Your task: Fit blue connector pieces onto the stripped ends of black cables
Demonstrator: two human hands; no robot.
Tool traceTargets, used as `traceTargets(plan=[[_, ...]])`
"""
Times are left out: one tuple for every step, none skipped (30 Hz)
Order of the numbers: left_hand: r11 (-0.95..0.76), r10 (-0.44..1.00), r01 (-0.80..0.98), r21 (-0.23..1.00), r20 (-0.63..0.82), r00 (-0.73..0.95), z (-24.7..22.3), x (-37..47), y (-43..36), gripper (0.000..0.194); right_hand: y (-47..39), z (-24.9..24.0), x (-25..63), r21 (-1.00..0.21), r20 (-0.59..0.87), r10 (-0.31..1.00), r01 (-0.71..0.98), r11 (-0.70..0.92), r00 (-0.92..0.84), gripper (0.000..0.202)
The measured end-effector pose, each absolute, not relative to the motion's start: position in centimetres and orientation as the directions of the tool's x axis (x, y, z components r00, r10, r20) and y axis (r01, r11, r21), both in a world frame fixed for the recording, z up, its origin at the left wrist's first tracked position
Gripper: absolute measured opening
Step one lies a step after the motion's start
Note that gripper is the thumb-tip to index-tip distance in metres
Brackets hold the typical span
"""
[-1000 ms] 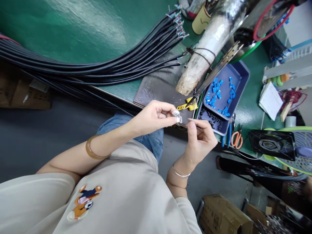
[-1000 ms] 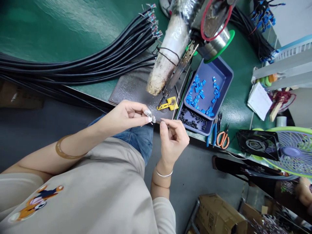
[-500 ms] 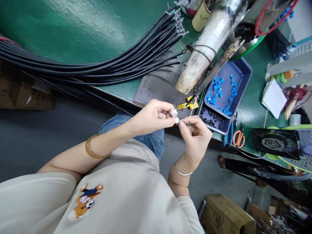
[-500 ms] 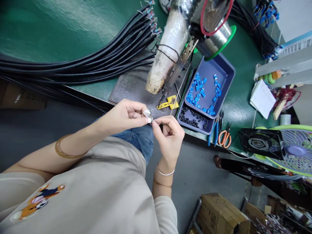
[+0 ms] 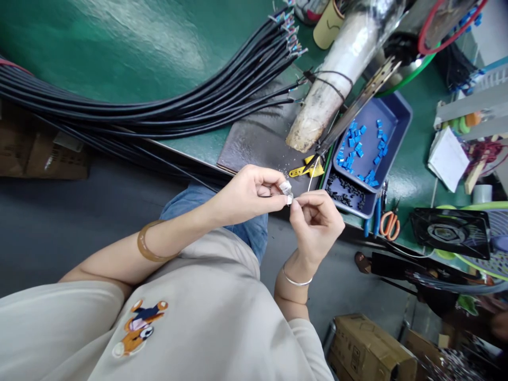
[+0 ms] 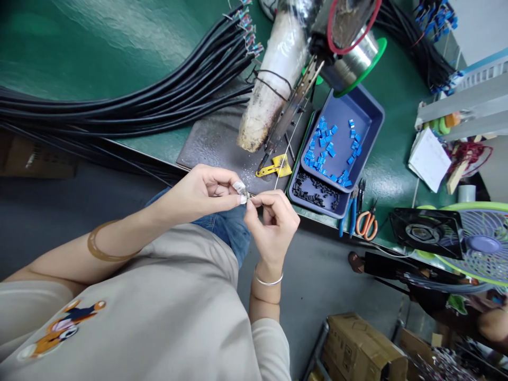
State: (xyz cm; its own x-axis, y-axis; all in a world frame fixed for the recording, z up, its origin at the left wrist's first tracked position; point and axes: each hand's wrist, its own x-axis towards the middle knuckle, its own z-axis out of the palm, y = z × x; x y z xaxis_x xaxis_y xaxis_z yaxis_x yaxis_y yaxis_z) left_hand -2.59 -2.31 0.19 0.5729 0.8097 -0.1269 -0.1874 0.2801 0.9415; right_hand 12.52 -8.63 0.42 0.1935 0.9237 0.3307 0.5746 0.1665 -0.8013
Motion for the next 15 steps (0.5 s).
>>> traceTargets(plan=[[0.295, 0.811, -0.191, 0.936, -0.139, 0.569, 0.4, -2.6, -2.3, 0.008, -8.7, 0.3, 12.2, -0.746, 0.403, 0.897, 0.633, 0.207, 0.182, 0.007], [0.310, 0.810, -0.193, 0.931, -0.152, 0.567, 0.5, -2.7, -2.3, 0.008, -8.9, 0.2, 12.0, -0.681, 0.470, 0.868, 0.692, 0.241, 0.160, 0.007], [0.325, 0.809, -0.193, 0.926, -0.166, 0.564, 0.6, -2.8, -2.2, 0.008, -9.0, 0.0, 11.8, -0.620, 0.522, 0.842, 0.739, 0.265, 0.136, 0.008], [0.335, 0.809, -0.192, 0.922, -0.177, 0.561, 0.7, -2.8, -2.2, 0.009, -9.1, -0.1, 11.7, -0.577, 0.553, 0.825, 0.768, 0.276, 0.119, 0.008], [0.340, 0.809, -0.191, 0.921, -0.184, 0.558, 0.8, -2.9, -2.2, 0.009, -9.1, -0.1, 11.7, -0.568, 0.559, 0.821, 0.776, 0.273, 0.120, 0.008], [0.340, 0.811, -0.186, 0.922, -0.187, 0.555, 0.8, -2.9, -2.2, 0.010, -9.2, -0.2, 11.7, -0.593, 0.541, 0.828, 0.764, 0.252, 0.147, 0.006], [0.335, 0.812, -0.179, 0.925, -0.187, 0.553, 0.8, -3.0, -2.2, 0.011, -9.2, -0.2, 11.8, -0.640, 0.506, 0.841, 0.736, 0.220, 0.189, 0.003], [0.326, 0.813, -0.173, 0.930, -0.182, 0.553, 0.7, -3.0, -2.2, 0.011, -9.2, -0.1, 11.9, -0.694, 0.460, 0.855, 0.698, 0.179, 0.238, 0.002], [0.312, 0.815, -0.170, 0.935, -0.171, 0.554, 0.7, -3.0, -2.2, 0.011, -9.2, 0.0, 12.0, -0.741, 0.411, 0.867, 0.657, 0.138, 0.281, 0.005], [0.296, 0.815, -0.169, 0.940, -0.156, 0.558, 0.7, -2.9, -2.2, 0.010, -9.2, 0.1, 12.2, -0.775, 0.367, 0.878, 0.623, 0.106, 0.308, 0.009], [0.278, 0.817, -0.170, 0.945, -0.139, 0.560, 0.6, -2.9, -2.2, 0.010, -9.2, 0.3, 12.2, -0.792, 0.336, 0.888, 0.605, 0.086, 0.313, 0.011], [0.260, 0.818, -0.171, 0.950, -0.123, 0.562, 0.6, -2.8, -2.2, 0.009, -9.2, 0.5, 12.3, -0.792, 0.320, 0.899, 0.605, 0.082, 0.298, 0.011], [0.243, 0.820, -0.170, 0.955, -0.109, 0.561, 0.6, -2.7, -2.2, 0.010, -9.2, 0.7, 12.2, -0.779, 0.318, 0.910, 0.620, 0.089, 0.268, 0.011], [0.226, 0.824, -0.165, 0.960, -0.098, 0.558, 0.5, -2.7, -2.3, 0.010, -9.3, 0.9, 12.2, -0.758, 0.325, 0.916, 0.644, 0.104, 0.234, 0.008], [0.213, 0.827, -0.156, 0.965, -0.093, 0.555, 0.4, -2.6, -2.3, 0.011, -9.3, 1.0, 12.0, -0.731, 0.338, 0.919, 0.671, 0.122, 0.202, 0.005]])
